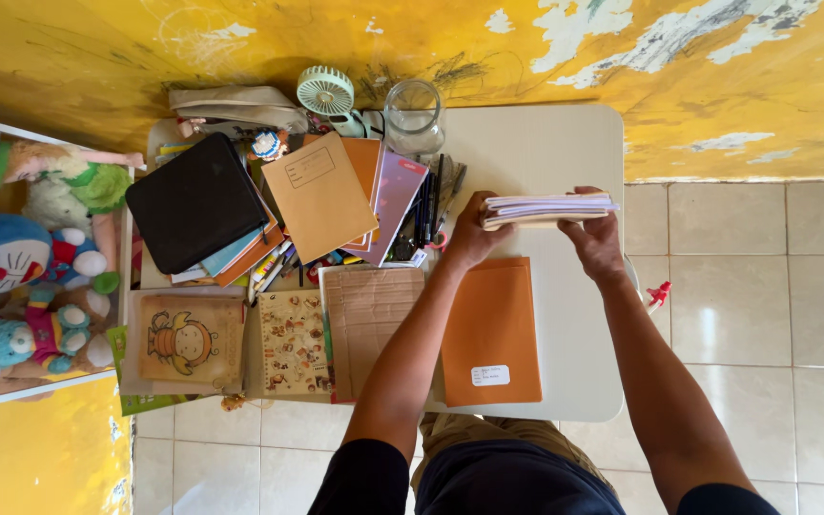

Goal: The person closes a laptop, coils the mouse cable, and places the laptop on a shelf. Then the person sorts through various notebooks and books on the desk, stacking them into neat piles.

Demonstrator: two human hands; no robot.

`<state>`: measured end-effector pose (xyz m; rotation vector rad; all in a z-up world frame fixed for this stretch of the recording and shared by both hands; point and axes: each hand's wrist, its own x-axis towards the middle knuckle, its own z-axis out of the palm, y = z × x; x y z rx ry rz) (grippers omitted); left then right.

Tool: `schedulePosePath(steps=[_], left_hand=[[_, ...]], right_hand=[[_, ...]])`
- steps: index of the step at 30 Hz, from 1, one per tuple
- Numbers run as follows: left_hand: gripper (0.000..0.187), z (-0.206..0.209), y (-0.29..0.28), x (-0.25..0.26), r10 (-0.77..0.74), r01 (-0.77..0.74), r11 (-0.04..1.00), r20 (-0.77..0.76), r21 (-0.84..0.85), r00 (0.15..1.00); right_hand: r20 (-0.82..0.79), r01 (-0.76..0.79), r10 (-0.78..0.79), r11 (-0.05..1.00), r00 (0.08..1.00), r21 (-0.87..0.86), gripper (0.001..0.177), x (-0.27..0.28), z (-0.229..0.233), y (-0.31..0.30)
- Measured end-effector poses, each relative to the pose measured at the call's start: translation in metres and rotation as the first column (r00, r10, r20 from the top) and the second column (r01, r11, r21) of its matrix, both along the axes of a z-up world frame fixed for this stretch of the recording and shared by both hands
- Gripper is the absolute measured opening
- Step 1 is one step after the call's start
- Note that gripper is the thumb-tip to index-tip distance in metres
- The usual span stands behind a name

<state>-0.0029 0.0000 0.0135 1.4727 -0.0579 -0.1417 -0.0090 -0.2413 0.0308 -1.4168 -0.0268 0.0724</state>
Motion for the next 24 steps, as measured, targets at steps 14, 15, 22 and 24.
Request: schedulePosePath(steps=[14,15,22,24], left_hand=[[0.04,-0.029,-0.002,-0.004,0.035,-0.021,0.945,-0.037,0.328,0.999],[0.039,-0.031,-0.003,-0.004,0.048,-0.039,0.942,-0.018,0.334,0.999],[0.042,-0.007,0.002,0.003,0.021,-0.034,0.935,0.041,0.352,0.999],[0.047,-0.003,-0.003,0.006,0.053,-0.051,0.926,0.006,0.373,0.999]], right_hand=[[-0.148,-0.028,0.032,0.999,0.988,0.032,0.061,-0.002,-0.043,0.005],[-0.12,-0.034,0.037,0.999,0.992,0.029,0.058,-0.002,-0.052,0.004],[0.072,-0.011,0.047,0.899,0.996,-0.437,0.038,0.004,-0.054,-0.003],[0.077,0.055,-0.012,0.808,0.997,-0.587,0.037,0.006,-0.046,0.003]])
